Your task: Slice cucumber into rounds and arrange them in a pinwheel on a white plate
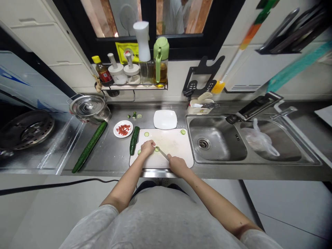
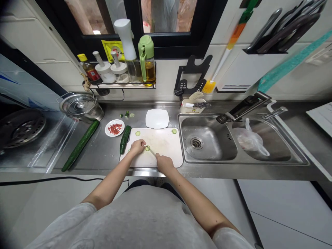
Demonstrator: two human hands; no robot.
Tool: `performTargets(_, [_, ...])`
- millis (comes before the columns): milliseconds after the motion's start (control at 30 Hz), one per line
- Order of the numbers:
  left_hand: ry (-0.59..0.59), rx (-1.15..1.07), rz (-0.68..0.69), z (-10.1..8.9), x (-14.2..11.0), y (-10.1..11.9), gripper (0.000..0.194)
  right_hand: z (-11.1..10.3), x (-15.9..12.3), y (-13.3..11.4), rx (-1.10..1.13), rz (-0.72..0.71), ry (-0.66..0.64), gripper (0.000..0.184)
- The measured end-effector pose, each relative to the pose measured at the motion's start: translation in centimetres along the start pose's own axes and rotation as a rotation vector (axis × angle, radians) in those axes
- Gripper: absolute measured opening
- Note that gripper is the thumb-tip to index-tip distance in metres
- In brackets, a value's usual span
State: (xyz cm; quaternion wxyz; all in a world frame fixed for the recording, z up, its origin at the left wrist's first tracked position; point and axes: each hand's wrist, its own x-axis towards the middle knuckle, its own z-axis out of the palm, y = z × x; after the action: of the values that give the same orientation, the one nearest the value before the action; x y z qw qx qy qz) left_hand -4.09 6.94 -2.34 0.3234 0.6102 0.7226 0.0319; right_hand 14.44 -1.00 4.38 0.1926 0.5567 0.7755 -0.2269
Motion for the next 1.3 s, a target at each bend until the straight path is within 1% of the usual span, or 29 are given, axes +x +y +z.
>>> performTargets(200, [-0.005,0.004,-0.004,-0.1,0.0,0.1,0.019,0.4,0.5,-0.3,0.0,-0.006,0.007,0.032])
performTargets(367, [-0.013,0.009,-0.003,-0.2,0.0,0.2,0.019,0.8,0.8,-0.2,0.008,-0.014,-0.006,0.03])
performTargets(667, [-0.018,-0.012,0.012,-0.4,-0.3,-0.1,0.021,1.2,0.5,0.4,0.013,-0.014,-0.029,0.031])
performTargets(867, [-0.03,-0.01,0.026,-0.4,-0.8,-0.2,0.026,2.2,-0.6,1.2,0.007,0.027,-0.063,0.033])
performTargets(1000, [0.002,0.078,0.065,0.1,-1.5,0.3,0.027,2.2,-1.9,1.9,0.015,0.026,-0.071,0.035])
performTargets(1067, [0.025,0.132,0.082,0.4,-1.7,0.6,0.026,2.1,-2.4,2.3,0.031,0.019,-0.075,0.034])
performTargets(1167, [0.034,0.147,0.084,0.7,-1.9,1.0,0.021,2.1,-2.8,3.0,0.068,0.015,-0.061,0.031])
performTargets(1300, [-0.008,0.103,0.076,0.6,-1.8,1.2,0.016,2.7,-3.0,3.9,0.124,0.044,-0.031,0.031])
